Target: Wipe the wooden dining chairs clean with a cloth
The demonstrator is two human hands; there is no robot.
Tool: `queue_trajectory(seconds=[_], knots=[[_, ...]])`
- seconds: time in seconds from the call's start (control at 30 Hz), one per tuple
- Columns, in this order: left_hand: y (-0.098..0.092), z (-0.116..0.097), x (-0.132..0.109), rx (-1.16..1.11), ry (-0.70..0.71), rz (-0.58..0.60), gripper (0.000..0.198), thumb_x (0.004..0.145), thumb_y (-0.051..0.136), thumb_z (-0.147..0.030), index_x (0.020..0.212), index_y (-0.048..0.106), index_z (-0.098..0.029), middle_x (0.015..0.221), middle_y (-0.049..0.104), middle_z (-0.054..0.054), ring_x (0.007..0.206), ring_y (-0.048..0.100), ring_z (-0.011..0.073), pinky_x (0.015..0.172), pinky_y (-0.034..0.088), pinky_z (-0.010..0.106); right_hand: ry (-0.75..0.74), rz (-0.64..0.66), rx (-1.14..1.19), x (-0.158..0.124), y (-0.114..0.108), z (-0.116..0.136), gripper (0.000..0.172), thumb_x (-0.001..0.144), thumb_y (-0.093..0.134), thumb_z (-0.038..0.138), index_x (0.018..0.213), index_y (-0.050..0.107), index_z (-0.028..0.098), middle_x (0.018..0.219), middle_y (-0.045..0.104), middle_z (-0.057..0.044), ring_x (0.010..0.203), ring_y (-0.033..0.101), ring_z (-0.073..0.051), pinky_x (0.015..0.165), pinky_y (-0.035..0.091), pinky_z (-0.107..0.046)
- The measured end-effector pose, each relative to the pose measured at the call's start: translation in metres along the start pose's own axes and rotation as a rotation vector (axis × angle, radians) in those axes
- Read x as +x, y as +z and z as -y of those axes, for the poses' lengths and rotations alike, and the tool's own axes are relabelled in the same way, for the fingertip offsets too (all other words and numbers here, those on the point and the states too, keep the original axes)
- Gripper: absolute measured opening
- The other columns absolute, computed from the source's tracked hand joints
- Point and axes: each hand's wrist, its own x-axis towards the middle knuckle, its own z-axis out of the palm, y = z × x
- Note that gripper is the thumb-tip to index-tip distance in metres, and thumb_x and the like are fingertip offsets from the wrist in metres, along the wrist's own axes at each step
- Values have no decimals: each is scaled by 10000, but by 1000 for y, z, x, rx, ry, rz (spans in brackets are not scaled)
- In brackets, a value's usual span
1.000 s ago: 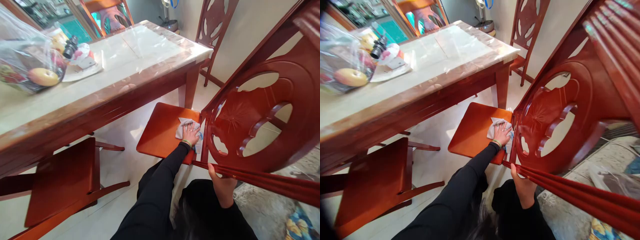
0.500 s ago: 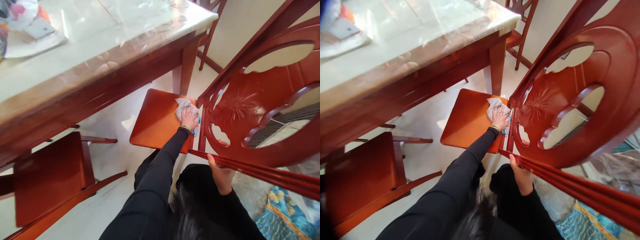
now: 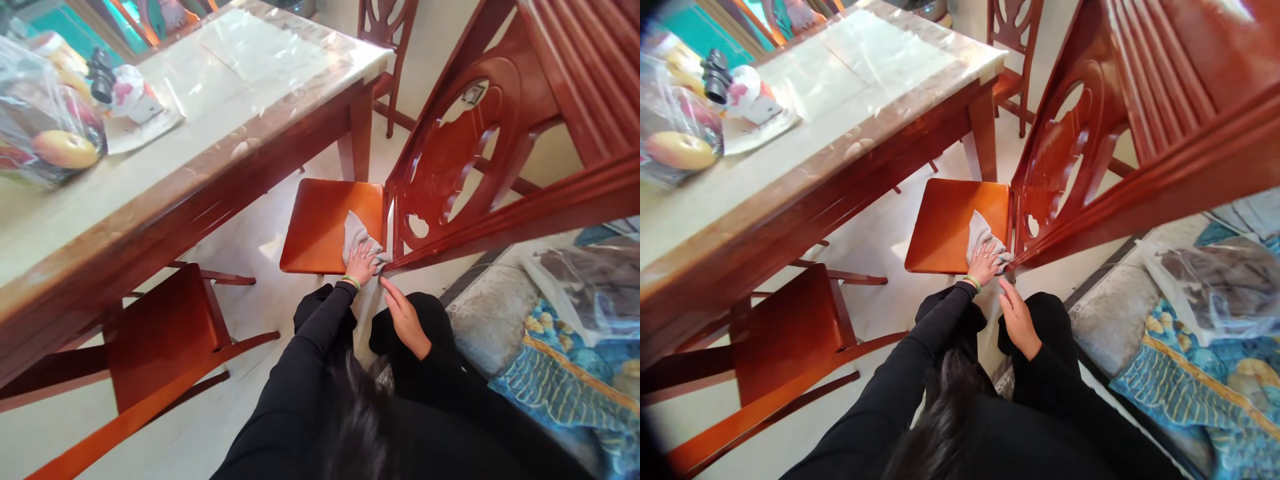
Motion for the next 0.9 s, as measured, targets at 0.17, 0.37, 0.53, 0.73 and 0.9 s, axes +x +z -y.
queue_trajectory(seconds=[0.17,0.37,0.53,0.73,0.9], knots=[[-9,24,-8,88,-126,-13,671,1117,420,-363,1788,396,-350,1930,199,-17,1815,118,322,1473,96,634,-44,148,-479,109,51,14,745,1145,322,449,1798,343,90,1895,207,-152,1802,157,-300,1474,200,-525],[-38,72,36,184,-232,-46,665,1129,422,-410,1789,351,-441,1943,94,-88,1823,41,294,1463,90,641,13,143,-547,198,92,-11,767,1106,413,366,1781,334,12,1876,245,-195,1793,175,-339,1471,149,-545],[-36,73,43,177,-269,-78,680,1131,440,-426,1802,332,-409,1947,74,-55,1823,42,317,1471,98,635,-31,114,-603,197,99,-20,758,1122,351,368,1799,299,31,1895,190,-157,1801,140,-309,1478,114,-519],[2,47,-22,92,-234,-46,772,1072,540,-375,1813,339,-294,1942,87,49,1816,81,344,1481,128,610,-92,129,-623,121,84,-34,740,1098,373,340,1765,387,20,1859,297,-180,1779,238,-329,1462,216,-534],[-1,59,-66,18,-96,-36,743,1062,525,-312,1790,396,-243,1930,161,46,1813,116,271,1486,189,502,-221,93,-616,79,89,-38,710,1136,380,399,1787,391,115,1880,266,-138,1792,197,-322,1458,226,-556]])
